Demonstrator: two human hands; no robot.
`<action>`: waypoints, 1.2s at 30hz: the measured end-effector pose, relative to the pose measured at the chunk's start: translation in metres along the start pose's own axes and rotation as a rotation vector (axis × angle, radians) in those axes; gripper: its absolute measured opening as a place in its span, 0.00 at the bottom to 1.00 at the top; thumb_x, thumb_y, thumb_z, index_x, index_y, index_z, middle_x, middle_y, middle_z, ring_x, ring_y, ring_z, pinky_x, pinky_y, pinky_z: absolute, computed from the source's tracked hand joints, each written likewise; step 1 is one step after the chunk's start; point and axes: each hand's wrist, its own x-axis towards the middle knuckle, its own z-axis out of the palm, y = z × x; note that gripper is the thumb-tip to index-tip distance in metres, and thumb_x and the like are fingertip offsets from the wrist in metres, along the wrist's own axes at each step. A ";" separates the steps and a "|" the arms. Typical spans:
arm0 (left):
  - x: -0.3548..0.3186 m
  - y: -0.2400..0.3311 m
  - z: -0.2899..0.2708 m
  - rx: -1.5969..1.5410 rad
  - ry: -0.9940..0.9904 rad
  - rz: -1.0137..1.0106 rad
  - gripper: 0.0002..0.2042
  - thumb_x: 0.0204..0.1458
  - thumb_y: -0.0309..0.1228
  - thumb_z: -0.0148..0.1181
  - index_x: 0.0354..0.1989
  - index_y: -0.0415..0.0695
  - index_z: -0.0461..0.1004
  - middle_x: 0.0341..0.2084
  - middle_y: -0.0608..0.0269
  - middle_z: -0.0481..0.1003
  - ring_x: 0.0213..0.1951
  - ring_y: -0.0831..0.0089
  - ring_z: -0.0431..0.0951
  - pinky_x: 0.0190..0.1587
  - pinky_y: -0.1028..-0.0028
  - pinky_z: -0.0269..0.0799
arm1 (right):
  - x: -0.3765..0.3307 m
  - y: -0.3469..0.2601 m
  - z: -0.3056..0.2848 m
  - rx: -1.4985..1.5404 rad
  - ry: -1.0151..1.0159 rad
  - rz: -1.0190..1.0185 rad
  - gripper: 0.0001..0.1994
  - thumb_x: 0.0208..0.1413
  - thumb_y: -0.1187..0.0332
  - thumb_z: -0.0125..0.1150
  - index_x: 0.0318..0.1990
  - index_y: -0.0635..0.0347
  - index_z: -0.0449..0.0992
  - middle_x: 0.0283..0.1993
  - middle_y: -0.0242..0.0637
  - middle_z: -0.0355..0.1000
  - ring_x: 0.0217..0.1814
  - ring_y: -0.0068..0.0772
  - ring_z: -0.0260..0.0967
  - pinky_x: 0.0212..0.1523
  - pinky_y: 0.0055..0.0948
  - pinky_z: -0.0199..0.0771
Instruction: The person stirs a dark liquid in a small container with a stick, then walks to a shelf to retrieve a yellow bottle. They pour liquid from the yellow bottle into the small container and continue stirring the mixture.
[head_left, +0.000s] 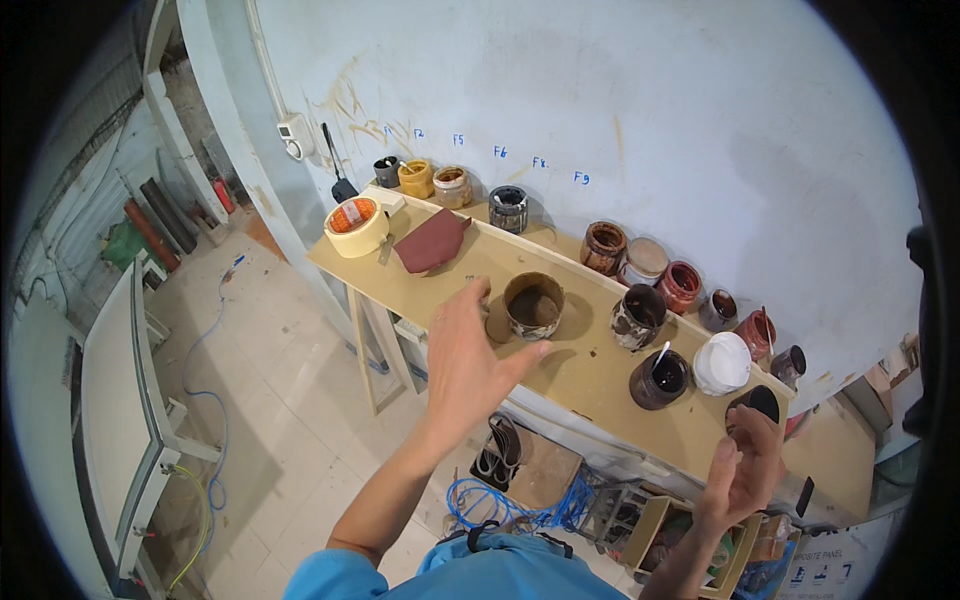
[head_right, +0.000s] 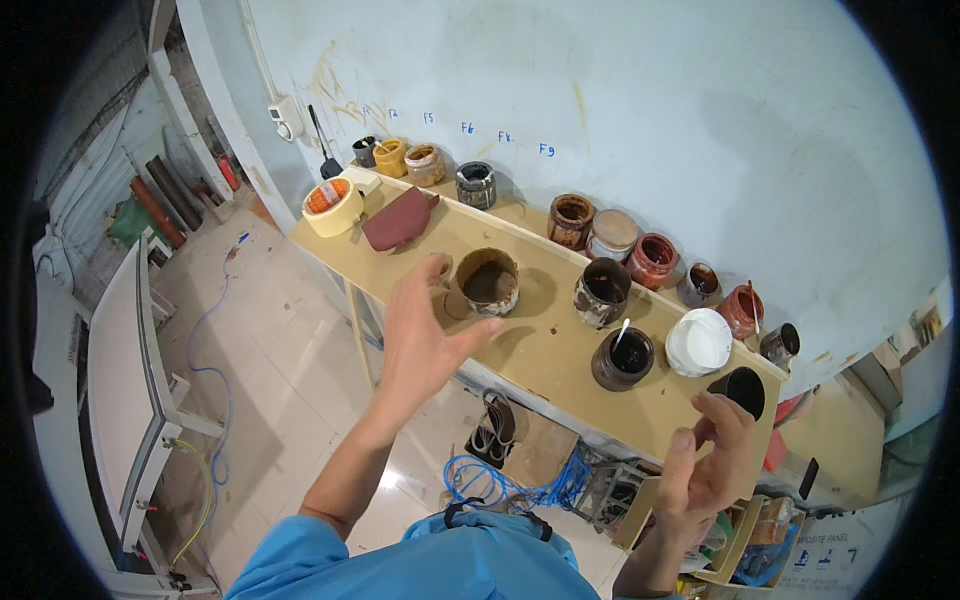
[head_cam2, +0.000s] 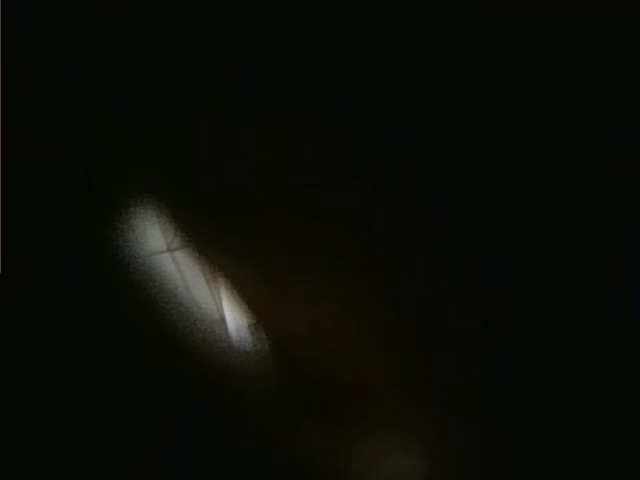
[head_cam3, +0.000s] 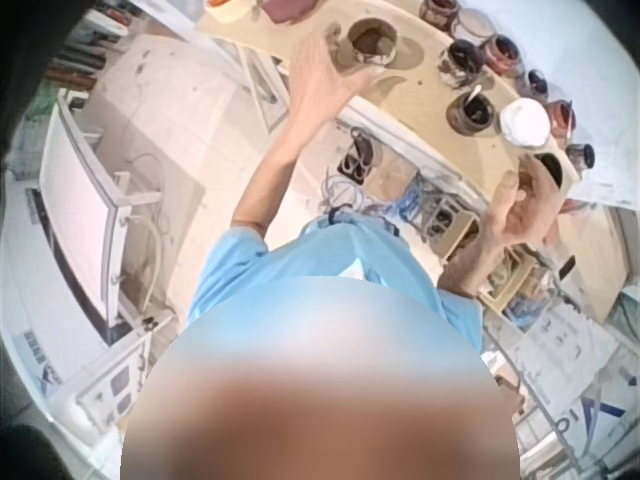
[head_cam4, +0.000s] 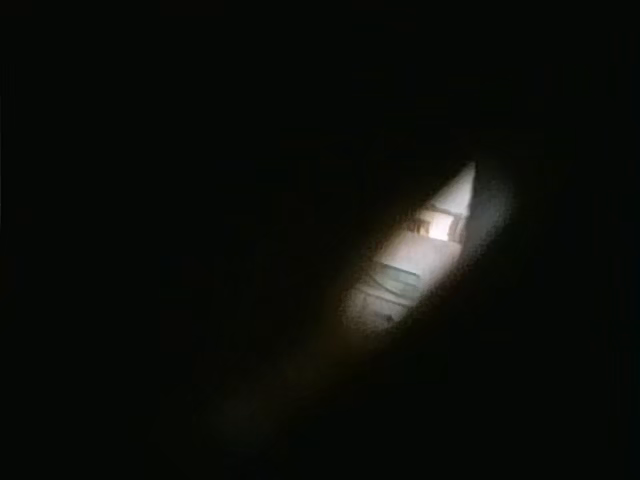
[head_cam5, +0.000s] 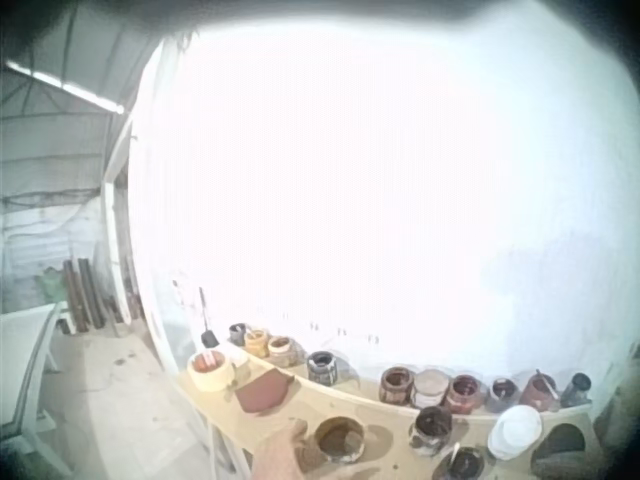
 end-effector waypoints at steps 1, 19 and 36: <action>0.010 -0.003 0.002 0.006 -0.074 0.003 0.38 0.44 0.37 0.84 0.65 0.39 0.73 0.54 0.51 0.80 0.61 0.50 0.75 0.66 0.54 0.68 | -0.001 -0.003 0.004 0.004 -0.012 -0.008 0.17 0.60 0.71 0.66 0.54 0.73 0.80 0.52 0.48 0.76 0.37 0.27 0.66 0.37 0.25 0.66; 0.002 -0.004 -0.003 -0.161 -0.140 0.185 0.36 0.40 0.28 0.84 0.63 0.51 0.79 0.56 0.65 0.81 0.61 0.56 0.73 0.68 0.57 0.65 | -0.027 -0.042 0.004 -0.105 0.049 -0.036 0.14 0.62 0.72 0.67 0.52 0.70 0.81 0.49 0.47 0.78 0.30 0.23 0.64 0.29 0.21 0.65; -0.013 0.006 -0.001 -0.208 -0.133 0.164 0.36 0.39 0.24 0.83 0.62 0.41 0.77 0.55 0.55 0.81 0.61 0.55 0.74 0.67 0.59 0.67 | -0.047 -0.044 -0.028 -0.129 0.085 0.003 0.12 0.60 0.78 0.63 0.50 0.69 0.80 0.49 0.47 0.78 0.32 0.24 0.65 0.33 0.24 0.67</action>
